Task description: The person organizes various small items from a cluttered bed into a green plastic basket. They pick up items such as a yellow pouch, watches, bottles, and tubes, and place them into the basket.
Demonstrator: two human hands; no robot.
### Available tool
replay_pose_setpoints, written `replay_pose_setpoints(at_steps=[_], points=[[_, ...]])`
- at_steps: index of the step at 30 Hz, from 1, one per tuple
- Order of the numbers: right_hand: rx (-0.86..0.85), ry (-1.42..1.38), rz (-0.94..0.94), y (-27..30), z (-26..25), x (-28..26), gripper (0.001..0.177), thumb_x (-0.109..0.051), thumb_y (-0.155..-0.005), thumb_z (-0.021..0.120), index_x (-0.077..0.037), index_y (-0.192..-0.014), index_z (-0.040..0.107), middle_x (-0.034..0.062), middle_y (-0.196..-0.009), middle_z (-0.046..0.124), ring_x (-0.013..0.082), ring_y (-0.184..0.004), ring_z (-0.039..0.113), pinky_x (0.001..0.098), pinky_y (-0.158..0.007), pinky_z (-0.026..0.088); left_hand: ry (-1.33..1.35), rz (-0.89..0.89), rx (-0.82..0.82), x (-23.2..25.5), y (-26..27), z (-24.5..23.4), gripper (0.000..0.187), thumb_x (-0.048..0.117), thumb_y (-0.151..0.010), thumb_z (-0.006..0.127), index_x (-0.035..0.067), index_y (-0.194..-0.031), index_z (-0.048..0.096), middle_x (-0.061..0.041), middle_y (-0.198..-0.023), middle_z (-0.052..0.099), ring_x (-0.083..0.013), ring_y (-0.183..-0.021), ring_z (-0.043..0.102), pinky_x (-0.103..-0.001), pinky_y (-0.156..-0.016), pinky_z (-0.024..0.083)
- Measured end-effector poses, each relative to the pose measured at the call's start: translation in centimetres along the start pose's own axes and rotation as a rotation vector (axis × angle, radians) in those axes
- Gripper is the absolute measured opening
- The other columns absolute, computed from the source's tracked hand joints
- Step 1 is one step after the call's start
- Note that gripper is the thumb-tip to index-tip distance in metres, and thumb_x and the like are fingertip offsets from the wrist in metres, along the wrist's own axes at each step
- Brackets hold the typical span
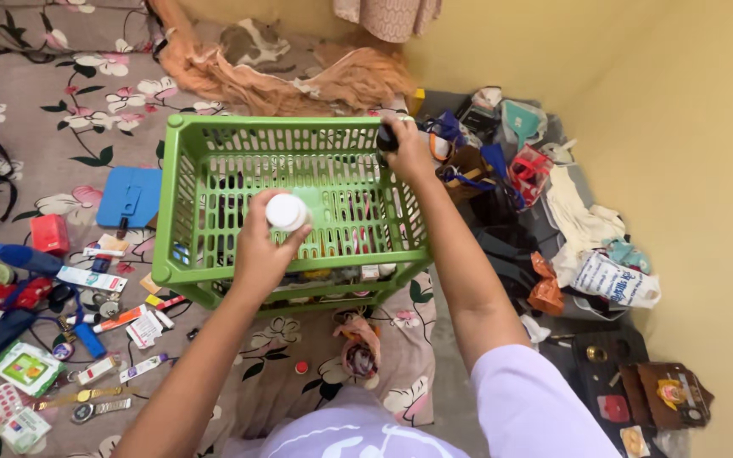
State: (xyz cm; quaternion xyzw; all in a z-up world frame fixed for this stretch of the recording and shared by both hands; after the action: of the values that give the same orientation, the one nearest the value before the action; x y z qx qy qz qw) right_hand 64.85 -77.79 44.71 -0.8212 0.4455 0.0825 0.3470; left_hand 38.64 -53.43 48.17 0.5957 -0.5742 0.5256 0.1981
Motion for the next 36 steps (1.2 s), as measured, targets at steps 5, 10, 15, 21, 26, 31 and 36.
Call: replay_pose_setpoints(at_steps=[5, 10, 15, 21, 26, 31, 36], points=[[0.105, 0.177, -0.063, 1.5, -0.1, -1.6, 0.070, 0.004, -0.071, 0.076, -0.013, -0.137, 0.061, 0.0177, -0.135, 0.053, 0.0402, -0.123, 0.056, 0.0467, -0.099, 0.049, -0.156, 0.146, -0.013, -1.6, -6.0, 6.0, 0.071, 0.018, -0.078, 0.091, 0.010, -0.135, 0.049, -0.018, -0.125, 0.056, -0.0360, -0.113, 0.059, -0.047, -0.097, 0.049], [0.128, 0.270, -0.003, 1.5, -1.1, -2.2, 0.068, 0.000, -0.070, 0.080, -0.015, -0.134, 0.065, 0.0122, -0.131, 0.059, 0.0367, -0.118, 0.057, 0.0488, -0.098, 0.047, -0.166, 0.098, -0.049, -4.2, -11.9, 14.1, 0.075, 0.012, -0.070, 0.092, 0.014, -0.133, 0.052, -0.018, -0.120, 0.055, -0.0404, -0.111, 0.059, -0.048, -0.095, 0.049], [0.138, 0.162, 0.076, 1.9, -1.6, -1.8, 0.066, 0.003, -0.071, 0.078, -0.015, -0.133, 0.066, 0.0112, -0.133, 0.060, 0.0363, -0.119, 0.057, 0.0468, -0.098, 0.048, -0.121, 0.146, -0.130, -6.6, -16.4, 19.7, 0.076, 0.000, -0.068, 0.086, 0.016, -0.134, 0.051, -0.016, -0.127, 0.057, -0.0414, -0.117, 0.059, -0.048, -0.095, 0.050], [0.173, 0.141, 0.071, 2.0, -1.5, -1.8, 0.065, 0.006, -0.072, 0.074, -0.017, -0.133, 0.067, 0.0095, -0.133, 0.062, 0.0347, -0.121, 0.057, 0.0443, -0.100, 0.050, -0.301, 0.223, -0.339, -7.6, -17.6, 21.7, 0.075, -0.009, -0.073, 0.077, 0.023, -0.137, 0.056, -0.014, -0.138, 0.050, -0.0385, -0.119, 0.060, -0.047, -0.092, 0.053], [0.163, 0.156, 0.043, 1.9, -1.7, -2.2, 0.063, 0.004, -0.072, 0.074, -0.017, -0.131, 0.067, 0.0078, -0.133, 0.063, 0.0334, -0.122, 0.058, 0.0445, -0.101, 0.050, -0.508, 0.284, -0.303, -7.5, -17.1, 21.1, 0.079, 0.005, -0.077, 0.080, 0.030, -0.147, 0.053, -0.011, -0.133, 0.048, -0.0314, -0.126, 0.051, -0.046, -0.096, 0.050], [0.121, 0.200, 0.048, 1.9, -1.8, -2.8, 0.066, -0.003, -0.071, 0.079, -0.017, -0.134, 0.064, 0.0108, -0.137, 0.060, 0.0353, -0.124, 0.057, 0.0464, -0.100, 0.049, -0.803, 0.475, -0.260, -7.7, -16.8, 22.1, 0.087, 0.014, -0.081, 0.073, 0.027, -0.159, 0.039, -0.009, -0.144, 0.048, -0.0268, -0.132, 0.045, -0.045, -0.094, 0.042], [0.155, 0.113, 0.063, 1.9, -2.6, -3.1, 0.062, -0.016, -0.076, 0.083, -0.014, -0.134, 0.062, 0.0173, -0.143, 0.053, 0.0387, -0.127, 0.054, 0.0470, -0.103, 0.046, -0.981, 0.531, -0.253, -8.9, -16.3, 22.7, 0.091, 0.011, -0.087, 0.065, 0.020, -0.167, 0.022, -0.009, -0.151, 0.045, -0.0253, -0.133, 0.044, -0.043, -0.096, 0.042]])
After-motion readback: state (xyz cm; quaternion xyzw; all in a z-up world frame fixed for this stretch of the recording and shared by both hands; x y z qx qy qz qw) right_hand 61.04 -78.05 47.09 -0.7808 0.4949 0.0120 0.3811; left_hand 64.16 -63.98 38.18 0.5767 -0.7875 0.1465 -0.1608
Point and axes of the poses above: each hand's wrist, its own y-axis away from the middle knuckle, its own z-axis out of the palm, x = y × z, the point moved 9 cm from there along -y, towards the middle knuckle
